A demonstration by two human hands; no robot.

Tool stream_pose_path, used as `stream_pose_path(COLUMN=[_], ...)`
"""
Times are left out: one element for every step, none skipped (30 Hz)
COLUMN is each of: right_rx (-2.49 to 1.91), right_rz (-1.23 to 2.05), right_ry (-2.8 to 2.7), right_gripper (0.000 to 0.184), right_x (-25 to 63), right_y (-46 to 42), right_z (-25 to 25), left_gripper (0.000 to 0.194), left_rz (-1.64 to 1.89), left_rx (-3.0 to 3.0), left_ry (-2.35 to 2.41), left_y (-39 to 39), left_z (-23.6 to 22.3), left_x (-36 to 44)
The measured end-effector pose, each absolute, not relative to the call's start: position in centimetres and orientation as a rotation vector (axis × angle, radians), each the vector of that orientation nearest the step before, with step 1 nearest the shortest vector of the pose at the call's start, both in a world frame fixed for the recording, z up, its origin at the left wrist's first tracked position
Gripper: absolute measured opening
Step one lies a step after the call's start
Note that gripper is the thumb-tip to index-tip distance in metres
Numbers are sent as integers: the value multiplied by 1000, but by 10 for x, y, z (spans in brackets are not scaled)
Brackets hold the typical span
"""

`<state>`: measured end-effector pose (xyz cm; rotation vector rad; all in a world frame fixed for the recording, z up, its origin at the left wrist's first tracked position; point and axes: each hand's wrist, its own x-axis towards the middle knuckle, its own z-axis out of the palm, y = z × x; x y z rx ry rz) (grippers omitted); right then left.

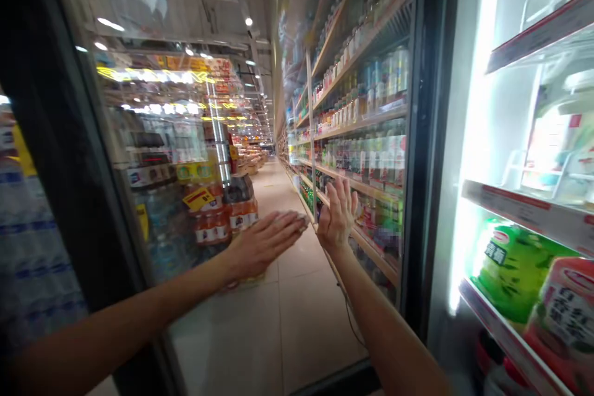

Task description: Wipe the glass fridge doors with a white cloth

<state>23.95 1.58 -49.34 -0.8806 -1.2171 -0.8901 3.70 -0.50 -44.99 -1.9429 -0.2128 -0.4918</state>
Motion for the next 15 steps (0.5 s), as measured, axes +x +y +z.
stream_pose_path(right_rx=[-876, -870, -866, -863, -861, -862, -866, -872, -878, -881, -881, -878, -873, -867, -863], right_rz=[-888, -885, -883, -880, -878, -874, -871, -868, -867, -869, -873, -877, -879, -878, -875], right_ry=[-1216, -1212, -1206, -1201, -1197, -1194, -1196, -1200, -1205, -1211, -1217, -1221, -1223, -1219, -1212], right_gripper=[49, 48, 48, 48, 48, 48, 48, 48, 49, 49, 49, 50, 50, 50, 50], right_x=[239, 239, 239, 239, 239, 239, 239, 240, 240, 240, 241, 241, 241, 241, 241], right_y=[16, 16, 16, 16, 16, 16, 16, 16, 17, 17, 17, 16, 16, 16, 16], right_z=[-493, -493, -493, -493, -493, -493, -494, -494, -494, -494, -494, -494, -494, -494, -494], left_gripper=[43, 44, 45, 46, 46, 46, 46, 46, 45, 44, 44, 44, 44, 45, 46], left_rz=[-530, -598, -685, -773, -840, -867, -846, -783, -698, -611, -547, -522, -545, -606, -684], left_rx=[-1923, -1894, -1858, -1823, -1799, -1793, -1811, -1845, -1884, -1917, -1936, -1940, -1928, -1902, -1867], left_ry=[-255, -330, -411, -485, -529, -543, -524, -463, -376, -292, -232, -211, -230, -288, -365], left_y=[-4, -2, 0, 2, 3, 4, 3, 2, 0, -1, -2, -2, -1, 0, 2], left_z=[-443, -432, -421, -412, -406, -406, -411, -419, -429, -438, -444, -444, -439, -430, -419], left_x=[39, 41, 43, 45, 47, 48, 49, 49, 49, 48, 48, 47, 46, 46, 46])
